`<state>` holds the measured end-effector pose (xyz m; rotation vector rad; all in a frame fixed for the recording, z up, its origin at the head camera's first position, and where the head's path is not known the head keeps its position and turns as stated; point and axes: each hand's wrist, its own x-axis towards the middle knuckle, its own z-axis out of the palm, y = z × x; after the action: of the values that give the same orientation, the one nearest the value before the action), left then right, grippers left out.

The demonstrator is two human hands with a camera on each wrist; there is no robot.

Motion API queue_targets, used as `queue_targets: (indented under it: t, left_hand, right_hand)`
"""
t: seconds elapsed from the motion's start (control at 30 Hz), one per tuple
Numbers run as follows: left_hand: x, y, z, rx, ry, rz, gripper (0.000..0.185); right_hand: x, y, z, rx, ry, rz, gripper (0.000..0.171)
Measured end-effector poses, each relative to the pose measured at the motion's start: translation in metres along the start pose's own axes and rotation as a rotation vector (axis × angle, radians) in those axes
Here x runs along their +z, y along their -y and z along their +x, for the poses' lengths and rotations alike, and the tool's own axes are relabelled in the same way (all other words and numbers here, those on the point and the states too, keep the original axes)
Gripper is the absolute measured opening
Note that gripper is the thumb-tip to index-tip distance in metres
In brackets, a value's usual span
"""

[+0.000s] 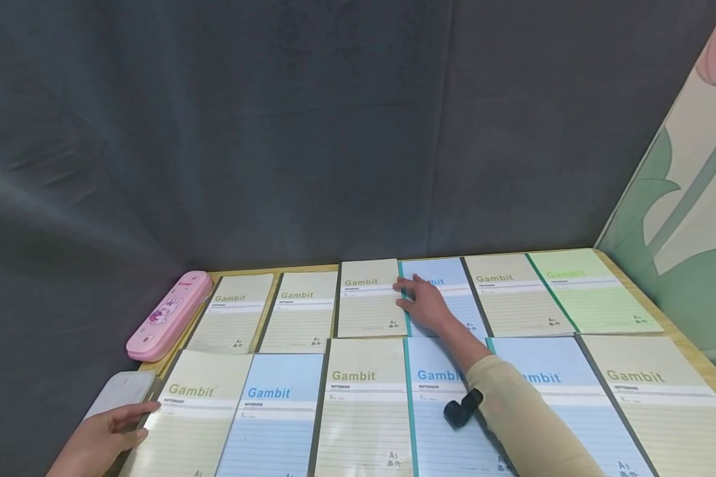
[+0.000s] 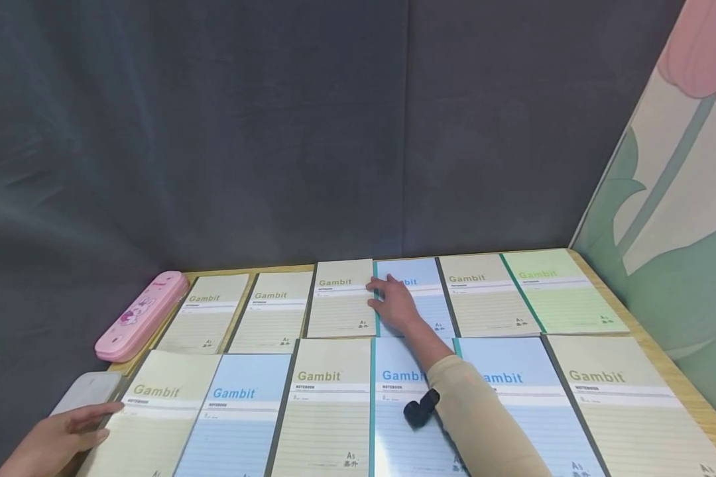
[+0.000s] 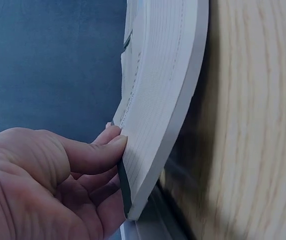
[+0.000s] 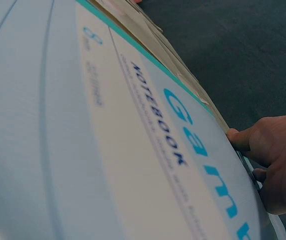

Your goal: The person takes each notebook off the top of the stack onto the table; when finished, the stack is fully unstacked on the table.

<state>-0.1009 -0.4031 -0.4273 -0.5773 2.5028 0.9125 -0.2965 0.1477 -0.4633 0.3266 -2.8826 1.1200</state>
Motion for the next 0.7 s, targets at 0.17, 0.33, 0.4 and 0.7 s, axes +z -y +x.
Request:
queue_targets:
  t: [0.17, 0.33, 0.4, 0.7]
  left_hand:
    - [-0.001, 0.004, -0.003, -0.011, 0.027, -0.003, 0.059]
    - [-0.003, 0.002, -0.005, -0.002, 0.036, -0.002, 0.059]
    - [-0.003, -0.002, -0.007, -0.01, 0.035, -0.01, 0.058]
    - [-0.007, -0.015, -0.018, -0.021, 0.031, -0.013, 0.052]
  right_hand:
    - [0.0, 0.001, 0.001, 0.0, 0.003, 0.002, 0.039]
    - [0.001, 0.0, 0.001, 0.011, 0.005, -0.007, 0.039]
    - [0.001, 0.0, 0.001, 0.017, 0.005, -0.006, 0.039]
    - [0.001, -0.001, 0.001, 0.0, -0.005, -0.016, 0.037]
